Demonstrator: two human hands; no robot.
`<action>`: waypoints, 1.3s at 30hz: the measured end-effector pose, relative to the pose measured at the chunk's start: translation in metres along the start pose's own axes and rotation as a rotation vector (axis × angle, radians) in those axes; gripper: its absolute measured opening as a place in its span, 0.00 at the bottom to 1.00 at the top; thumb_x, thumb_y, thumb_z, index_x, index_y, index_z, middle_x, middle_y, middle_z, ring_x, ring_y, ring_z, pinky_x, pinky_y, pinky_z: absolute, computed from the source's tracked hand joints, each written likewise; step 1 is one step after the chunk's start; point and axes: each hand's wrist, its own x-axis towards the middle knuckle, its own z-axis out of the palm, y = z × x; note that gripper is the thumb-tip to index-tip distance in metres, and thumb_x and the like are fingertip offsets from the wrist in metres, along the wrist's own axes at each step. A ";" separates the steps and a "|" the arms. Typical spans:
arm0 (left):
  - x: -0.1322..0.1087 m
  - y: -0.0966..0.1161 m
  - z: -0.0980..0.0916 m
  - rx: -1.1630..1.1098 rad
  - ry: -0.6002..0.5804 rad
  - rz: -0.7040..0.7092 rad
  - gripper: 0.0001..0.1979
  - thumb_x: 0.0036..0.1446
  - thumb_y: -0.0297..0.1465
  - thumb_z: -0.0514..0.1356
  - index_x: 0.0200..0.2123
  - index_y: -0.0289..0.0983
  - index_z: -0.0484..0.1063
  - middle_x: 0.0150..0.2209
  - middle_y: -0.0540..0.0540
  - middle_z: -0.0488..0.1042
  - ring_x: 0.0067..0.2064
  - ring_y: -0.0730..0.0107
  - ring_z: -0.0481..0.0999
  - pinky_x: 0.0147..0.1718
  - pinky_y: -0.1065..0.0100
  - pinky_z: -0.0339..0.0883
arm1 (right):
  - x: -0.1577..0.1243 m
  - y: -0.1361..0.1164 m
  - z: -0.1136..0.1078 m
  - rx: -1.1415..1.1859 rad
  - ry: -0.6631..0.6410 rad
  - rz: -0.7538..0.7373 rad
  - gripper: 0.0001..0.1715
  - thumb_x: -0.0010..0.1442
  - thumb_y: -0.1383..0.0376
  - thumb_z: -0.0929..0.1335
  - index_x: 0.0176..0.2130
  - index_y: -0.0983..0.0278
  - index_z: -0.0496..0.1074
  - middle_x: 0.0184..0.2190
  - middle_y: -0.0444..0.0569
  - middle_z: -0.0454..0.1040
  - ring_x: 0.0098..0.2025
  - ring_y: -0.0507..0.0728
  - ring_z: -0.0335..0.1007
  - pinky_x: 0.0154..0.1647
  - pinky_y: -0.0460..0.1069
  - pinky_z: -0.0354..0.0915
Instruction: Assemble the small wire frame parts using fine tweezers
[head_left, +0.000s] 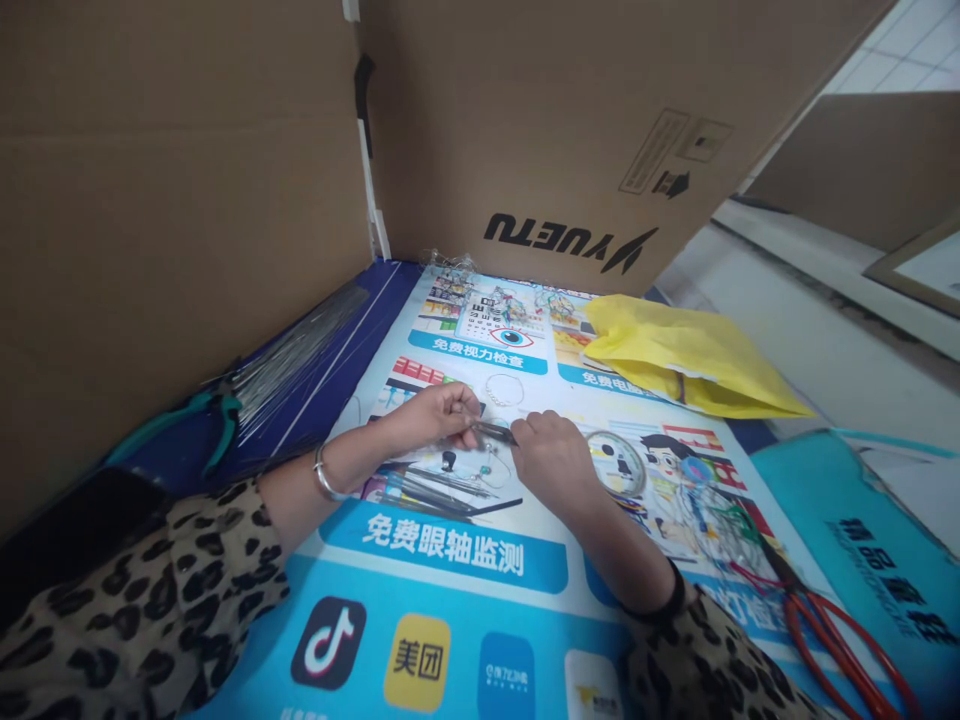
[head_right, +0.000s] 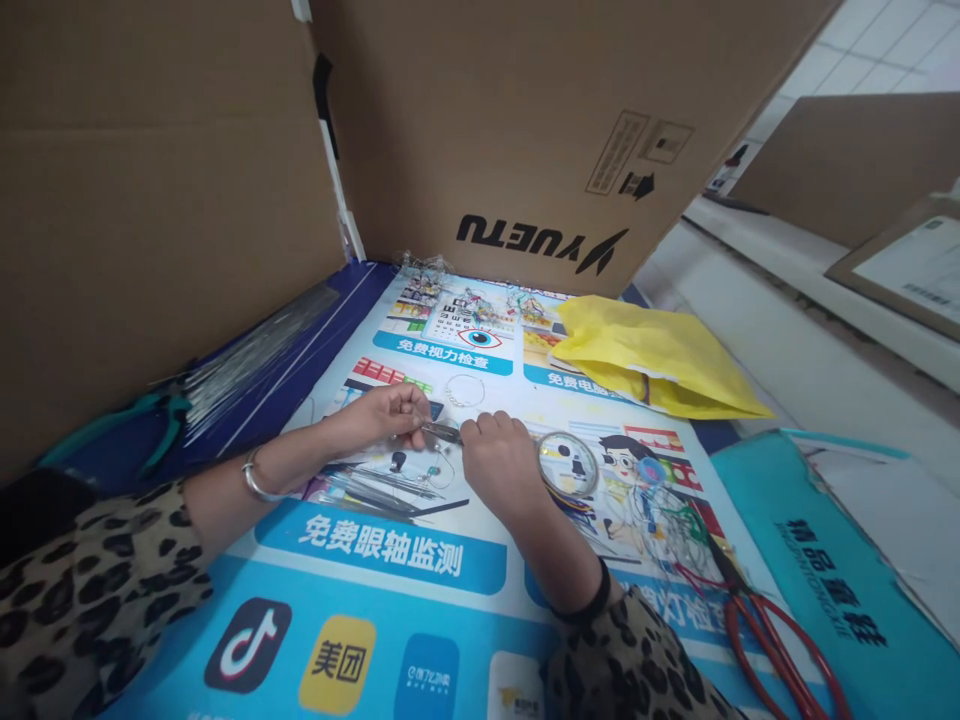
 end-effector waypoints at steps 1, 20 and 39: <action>0.000 0.000 0.000 0.008 -0.003 -0.005 0.09 0.51 0.32 0.59 0.32 0.34 0.63 0.22 0.48 0.74 0.25 0.75 0.73 0.26 0.73 0.65 | 0.000 0.000 -0.001 -0.005 -0.003 -0.008 0.11 0.58 0.67 0.59 0.34 0.64 0.68 0.32 0.53 0.69 0.37 0.58 0.59 0.35 0.51 0.48; -0.001 -0.001 0.000 0.123 -0.094 0.067 0.11 0.52 0.35 0.60 0.31 0.34 0.62 0.20 0.48 0.72 0.24 0.74 0.73 0.23 0.74 0.64 | 0.002 0.002 -0.007 -0.019 -0.101 -0.050 0.12 0.57 0.68 0.58 0.35 0.66 0.69 0.32 0.54 0.70 0.35 0.57 0.61 0.31 0.49 0.49; -0.001 -0.002 0.000 0.008 -0.024 0.057 0.10 0.50 0.32 0.60 0.33 0.34 0.62 0.25 0.48 0.73 0.24 0.77 0.71 0.25 0.73 0.63 | 0.002 -0.006 -0.004 0.060 -0.149 0.197 0.12 0.59 0.61 0.58 0.38 0.61 0.66 0.35 0.50 0.72 0.38 0.57 0.67 0.31 0.47 0.55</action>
